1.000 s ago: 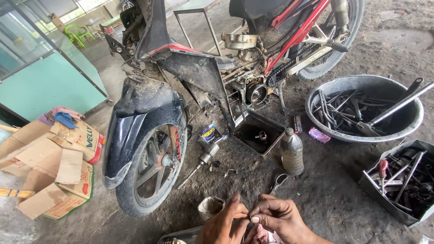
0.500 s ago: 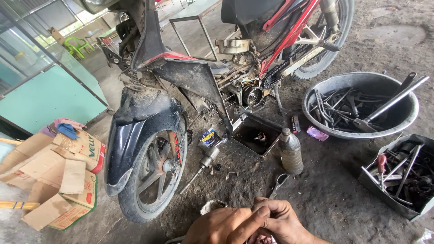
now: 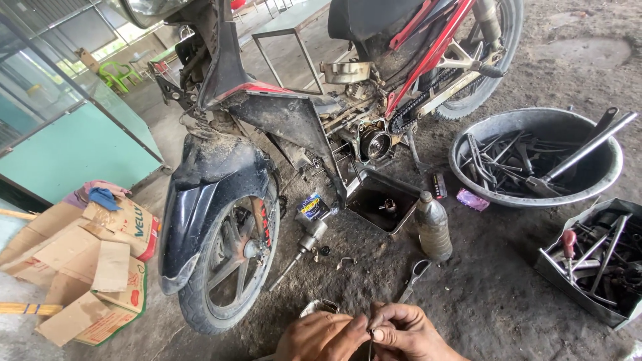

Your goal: The person kneels on the ground beside a motorcycle with its engine partially disassembled and works on engine components laid out on trays. They pick up a cylinder head, handle small bolts and fittings by hand, sort parts between trays, and wipe parts with a cloth.

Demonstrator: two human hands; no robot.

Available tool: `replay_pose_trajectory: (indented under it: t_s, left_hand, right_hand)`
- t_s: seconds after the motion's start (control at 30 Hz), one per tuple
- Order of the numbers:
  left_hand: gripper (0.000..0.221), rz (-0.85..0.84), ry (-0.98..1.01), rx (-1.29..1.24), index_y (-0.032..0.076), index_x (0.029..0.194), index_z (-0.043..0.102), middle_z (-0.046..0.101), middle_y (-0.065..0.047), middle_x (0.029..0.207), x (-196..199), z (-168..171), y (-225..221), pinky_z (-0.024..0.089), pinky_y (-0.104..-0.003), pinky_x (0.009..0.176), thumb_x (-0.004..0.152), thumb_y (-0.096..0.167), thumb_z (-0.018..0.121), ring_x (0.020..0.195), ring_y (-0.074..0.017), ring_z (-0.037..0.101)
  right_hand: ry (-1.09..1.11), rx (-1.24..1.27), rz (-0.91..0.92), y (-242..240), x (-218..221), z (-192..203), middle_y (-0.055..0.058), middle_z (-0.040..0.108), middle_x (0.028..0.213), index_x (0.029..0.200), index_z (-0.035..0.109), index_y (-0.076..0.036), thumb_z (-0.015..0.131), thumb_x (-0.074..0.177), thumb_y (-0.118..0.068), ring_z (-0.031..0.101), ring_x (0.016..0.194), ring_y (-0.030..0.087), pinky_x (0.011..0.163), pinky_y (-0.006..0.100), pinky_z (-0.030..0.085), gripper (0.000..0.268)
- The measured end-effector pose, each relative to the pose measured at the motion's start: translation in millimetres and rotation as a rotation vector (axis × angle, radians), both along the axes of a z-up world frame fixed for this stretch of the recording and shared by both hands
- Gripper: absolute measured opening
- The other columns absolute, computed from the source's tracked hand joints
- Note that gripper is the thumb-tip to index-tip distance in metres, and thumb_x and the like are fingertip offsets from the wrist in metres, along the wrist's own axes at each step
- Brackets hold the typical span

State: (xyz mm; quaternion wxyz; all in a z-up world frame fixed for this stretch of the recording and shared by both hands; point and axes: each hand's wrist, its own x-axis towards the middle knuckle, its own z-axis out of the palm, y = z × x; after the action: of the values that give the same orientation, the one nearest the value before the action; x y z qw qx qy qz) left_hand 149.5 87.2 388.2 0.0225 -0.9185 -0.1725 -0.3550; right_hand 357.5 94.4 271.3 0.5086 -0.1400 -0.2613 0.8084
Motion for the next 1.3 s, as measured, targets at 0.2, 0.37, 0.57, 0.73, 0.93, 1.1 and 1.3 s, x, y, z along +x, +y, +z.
replay_pose_trajectory:
  t_s: [0.2,0.37,0.57,0.73,0.93,1.1,1.3]
  left_hand:
    - [0.053,0.109,-0.063,-0.09,0.015,0.136,0.052,0.08,-0.007,0.105,-6,-44,1,0.068,-0.036,0.083,0.094,0.013,0.084,0.098,-0.0215,0.082]
    - [0.061,0.08,-0.281,-0.371,0.011,0.144,0.042,0.081,-0.014,0.109,-7,-63,-5,0.067,-0.04,0.088,0.096,0.008,0.078,0.101,-0.0244,0.083]
    - [0.072,-0.169,-0.933,-0.818,0.001,0.15,0.035,0.08,-0.021,0.096,13,-93,1,0.066,-0.049,0.092,0.091,-0.006,0.076,0.099,-0.032,0.08]
    - [0.069,-0.206,-1.153,-1.044,-0.005,0.145,0.042,0.079,-0.022,0.086,9,-124,7,0.065,-0.05,0.087,0.086,-0.009,0.078,0.091,-0.0326,0.079]
    - [0.065,-0.27,-1.048,-0.882,-0.001,0.146,0.048,0.08,-0.021,0.092,4,-124,9,0.066,-0.05,0.09,0.089,-0.01,0.076,0.095,-0.033,0.08]
    - [0.053,-0.395,-0.947,-0.783,0.002,0.141,0.057,0.078,-0.022,0.101,7,-104,13,0.066,-0.047,0.09,0.093,-0.011,0.074,0.099,-0.0312,0.078]
    - [0.026,-0.175,-0.973,-0.718,0.001,0.116,0.077,0.074,-0.018,0.103,28,-87,2,0.062,-0.032,0.076,0.092,-0.01,0.075,0.092,-0.0218,0.072]
  right_hand:
    - [-0.025,0.039,0.006,4,4,-1,0.006,0.062,0.069,0.088,0.076,0.005,0.08,0.084,0.001,0.053,0.05,0.012,0.042,0.028,0.04,0.007]
    - [-0.129,0.081,-0.05,6,7,9,0.005,0.064,0.074,0.085,0.078,0.005,0.081,0.08,0.004,0.056,0.057,0.012,0.047,0.029,0.044,0.006]
    - [-0.371,0.367,-0.211,2,3,13,0.003,0.062,0.069,0.082,0.084,0.004,0.088,0.077,0.004,0.05,0.064,0.011,0.06,0.029,0.043,0.006]
    - [-0.411,0.475,-0.251,2,0,-3,0.004,0.064,0.069,0.084,0.085,0.004,0.09,0.078,0.003,0.051,0.068,0.011,0.067,0.03,0.045,0.008]
    - [-0.309,0.269,-0.15,1,-2,-2,0.002,0.059,0.07,0.083,0.084,0.004,0.088,0.078,0.001,0.05,0.066,0.011,0.063,0.031,0.043,0.008]
    - [-0.306,0.288,-0.128,2,2,-1,0.004,0.063,0.073,0.084,0.083,0.005,0.086,0.081,0.0,0.05,0.066,0.011,0.062,0.03,0.044,0.007]
    - [-0.239,0.078,-0.015,6,6,10,0.007,0.065,0.072,0.096,0.074,0.007,0.079,0.089,-0.003,0.061,0.054,0.014,0.046,0.028,0.047,0.013]
